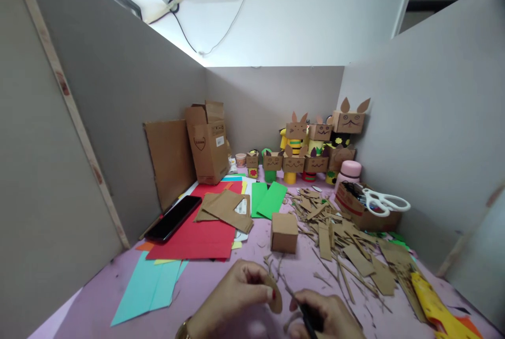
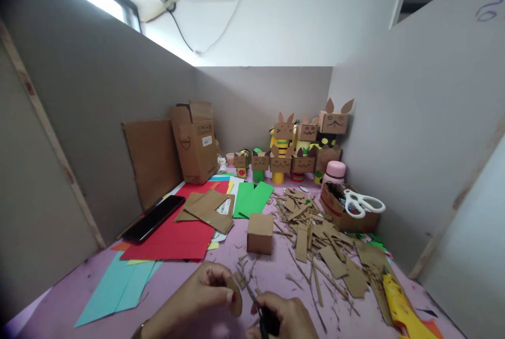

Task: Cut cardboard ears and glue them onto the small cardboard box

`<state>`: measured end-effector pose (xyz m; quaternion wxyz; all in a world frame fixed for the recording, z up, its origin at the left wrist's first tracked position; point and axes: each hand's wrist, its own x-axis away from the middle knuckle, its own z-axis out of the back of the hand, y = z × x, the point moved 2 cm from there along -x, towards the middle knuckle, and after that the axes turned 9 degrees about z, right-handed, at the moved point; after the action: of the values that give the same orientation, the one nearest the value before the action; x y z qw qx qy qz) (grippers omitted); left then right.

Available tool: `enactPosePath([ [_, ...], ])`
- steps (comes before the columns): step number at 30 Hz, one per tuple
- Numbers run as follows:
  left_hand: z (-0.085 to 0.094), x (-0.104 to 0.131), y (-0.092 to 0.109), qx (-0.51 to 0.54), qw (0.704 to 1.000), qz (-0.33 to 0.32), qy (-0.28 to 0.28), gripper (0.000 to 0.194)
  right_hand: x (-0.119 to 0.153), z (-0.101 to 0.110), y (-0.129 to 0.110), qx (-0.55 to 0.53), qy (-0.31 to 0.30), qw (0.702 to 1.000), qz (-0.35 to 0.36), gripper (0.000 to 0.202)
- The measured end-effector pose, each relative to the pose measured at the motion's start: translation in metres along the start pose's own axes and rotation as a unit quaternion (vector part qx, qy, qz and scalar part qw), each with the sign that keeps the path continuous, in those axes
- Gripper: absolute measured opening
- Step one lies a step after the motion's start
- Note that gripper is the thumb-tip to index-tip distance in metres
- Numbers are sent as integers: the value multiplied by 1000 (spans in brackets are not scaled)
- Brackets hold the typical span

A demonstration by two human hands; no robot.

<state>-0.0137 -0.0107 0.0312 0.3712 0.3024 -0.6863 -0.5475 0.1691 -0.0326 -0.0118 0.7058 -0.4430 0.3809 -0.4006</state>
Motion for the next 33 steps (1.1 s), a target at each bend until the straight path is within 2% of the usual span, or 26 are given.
enactPosePath([
  [3, -3, -1, 0, -5, 1000, 6, 3, 22, -1, -2, 0, -99, 83, 991, 19, 35],
  [6, -11, -2, -1, -26, 999, 37, 13, 25, -2, -4, -3, -118, 148, 981, 34, 37],
  [8, -15, -2, -3, -44, 997, 49, 28, 25, -3, -6, -7, -115, 142, 982, 40, 37],
  [11, -18, -4, -7, -52, 996, 58, 47, 22, -4, -9, -12, -124, 103, 986, 30, 36],
  [15, -17, -6, -13, -63, 996, 58, 38, 20, -6, -10, -14, -136, 69, 988, 18, 38],
  [19, -15, -8, -18, -75, 995, 58, 40, 19, -7, -12, -9, -135, 67, 988, 15, 38],
  [29, -18, -18, -31, -13, 999, 39, 28, 13, -10, -13, -4, -134, 118, 983, 53, 35],
  [33, -20, -23, -36, 64, 997, 8, 37, 28, -11, -14, 3, -148, 189, 969, 62, 28],
])
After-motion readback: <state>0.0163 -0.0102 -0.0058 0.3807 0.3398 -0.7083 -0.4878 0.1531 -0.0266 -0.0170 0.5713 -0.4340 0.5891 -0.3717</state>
